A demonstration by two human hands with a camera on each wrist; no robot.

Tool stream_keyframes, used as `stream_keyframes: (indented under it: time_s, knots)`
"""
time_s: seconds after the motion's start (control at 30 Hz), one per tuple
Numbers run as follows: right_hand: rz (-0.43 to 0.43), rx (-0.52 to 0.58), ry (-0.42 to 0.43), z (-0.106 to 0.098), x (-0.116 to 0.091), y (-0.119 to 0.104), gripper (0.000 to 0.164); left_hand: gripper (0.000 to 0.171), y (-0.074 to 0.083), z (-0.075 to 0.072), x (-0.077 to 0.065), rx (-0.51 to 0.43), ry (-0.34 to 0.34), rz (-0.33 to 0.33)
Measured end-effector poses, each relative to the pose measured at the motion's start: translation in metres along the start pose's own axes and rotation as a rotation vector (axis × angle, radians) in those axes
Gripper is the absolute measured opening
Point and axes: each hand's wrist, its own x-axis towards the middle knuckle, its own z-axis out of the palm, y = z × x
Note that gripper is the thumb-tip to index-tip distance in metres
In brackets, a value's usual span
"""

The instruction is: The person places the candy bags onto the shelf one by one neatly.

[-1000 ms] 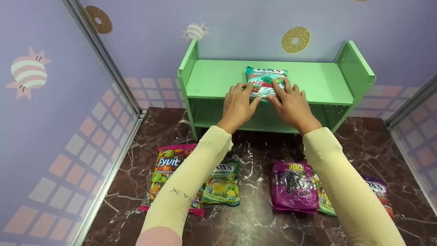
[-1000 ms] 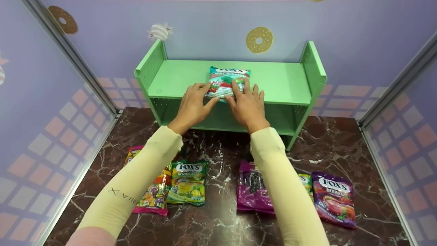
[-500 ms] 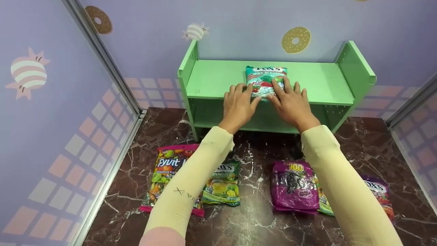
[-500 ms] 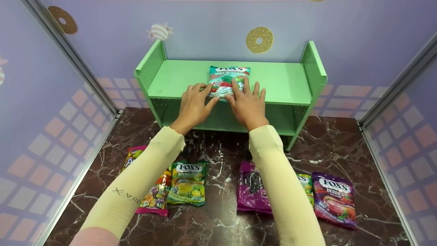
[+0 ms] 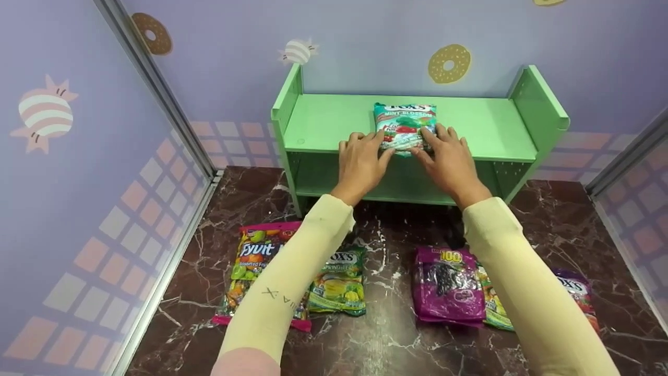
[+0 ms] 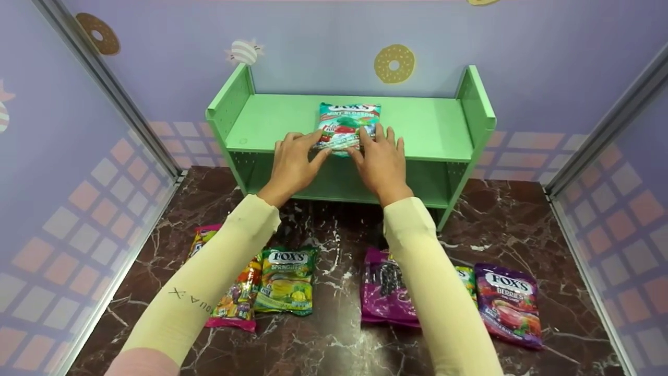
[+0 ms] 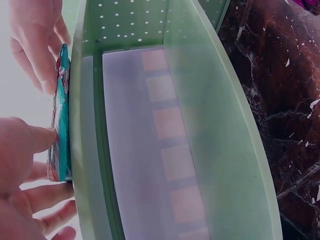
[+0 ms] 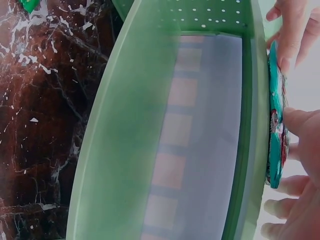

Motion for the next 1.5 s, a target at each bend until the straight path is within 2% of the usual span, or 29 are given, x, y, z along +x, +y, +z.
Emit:
stream_keyframes:
  time_s: [0.53,0.77,1.3,1.5]
  knots:
    - [-0.014,-0.040,0.028,-0.005,-0.008,0.014,0.056,0.051,0.015,0.008,0.004,-0.003,-0.010,0.007]
    - [-0.021,-0.065,0.054,-0.011,-0.013,0.024,0.055,0.051,0.025,0.013,0.005,0.009,0.000,0.040]
    - [0.033,-0.071,0.028,-0.027,-0.023,0.043,0.055,0.052,0.049,0.020,0.008,0.010,-0.027,0.089]
    - [0.092,-0.064,0.031,-0.032,-0.030,0.050,0.055,0.055,0.060,0.023,0.010,0.025,-0.061,0.108]
